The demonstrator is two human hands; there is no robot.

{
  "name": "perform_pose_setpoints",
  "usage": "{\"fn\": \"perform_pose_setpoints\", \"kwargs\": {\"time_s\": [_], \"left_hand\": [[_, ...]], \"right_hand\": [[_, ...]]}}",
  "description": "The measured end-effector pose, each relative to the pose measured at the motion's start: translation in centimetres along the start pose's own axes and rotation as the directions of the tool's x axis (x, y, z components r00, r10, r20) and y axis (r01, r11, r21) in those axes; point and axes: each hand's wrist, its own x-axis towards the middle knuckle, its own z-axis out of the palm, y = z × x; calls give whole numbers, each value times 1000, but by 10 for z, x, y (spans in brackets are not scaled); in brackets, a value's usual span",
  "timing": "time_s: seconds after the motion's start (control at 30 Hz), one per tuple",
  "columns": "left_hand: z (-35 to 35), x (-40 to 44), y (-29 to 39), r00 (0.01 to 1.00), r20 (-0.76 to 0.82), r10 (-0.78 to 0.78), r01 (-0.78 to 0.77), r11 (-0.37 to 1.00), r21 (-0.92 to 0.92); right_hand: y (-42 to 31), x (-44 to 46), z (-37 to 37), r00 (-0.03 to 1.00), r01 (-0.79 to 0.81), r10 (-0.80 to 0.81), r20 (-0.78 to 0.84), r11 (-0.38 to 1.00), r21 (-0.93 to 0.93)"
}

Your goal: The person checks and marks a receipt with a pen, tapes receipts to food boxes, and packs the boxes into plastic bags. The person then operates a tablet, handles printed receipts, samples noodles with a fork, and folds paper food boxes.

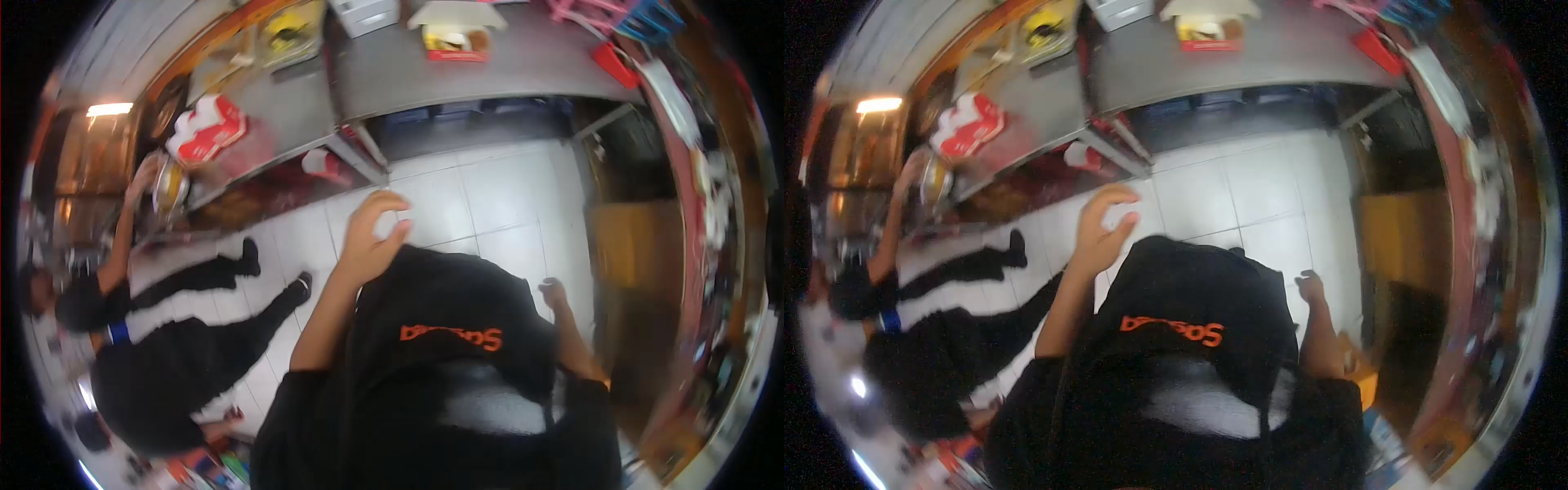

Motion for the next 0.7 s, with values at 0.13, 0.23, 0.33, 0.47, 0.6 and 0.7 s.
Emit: {"fn": "perform_pose_setpoints", "kwargs": {"time_s": [0.13, 0.23, 0.33, 0.47, 0.6, 0.7], "left_hand": [[27, 50, -8, 998, -46, -36, 35, 999, -18], [30, 91, -34, 994, -53, -100, 98, 994, -49], [27, 135, -90, 949, -162, -270, 265, 963, -49], [23, 213, -229, 825, -248, -508, 380, 823, -421], [32, 296, -330, 777, -209, -594, 563, 804, -191], [58, 348, -355, 791, -151, -592, 541, 794, -279]], "right_hand": [[-54, 112, -79, 990, 143, -141, -24, 976, 163], [-87, 155, -121, 984, 178, -177, -13, 978, 110], [-62, 208, -118, 988, 148, -144, 56, 986, -72], [-10, 250, -114, 985, 90, -94, 144, 995, 30], [-55, 266, -167, 999, 36, -39, 30, 993, 110], [-54, 300, -186, 1000, -13, 13, 15, 1000, -25]]}}
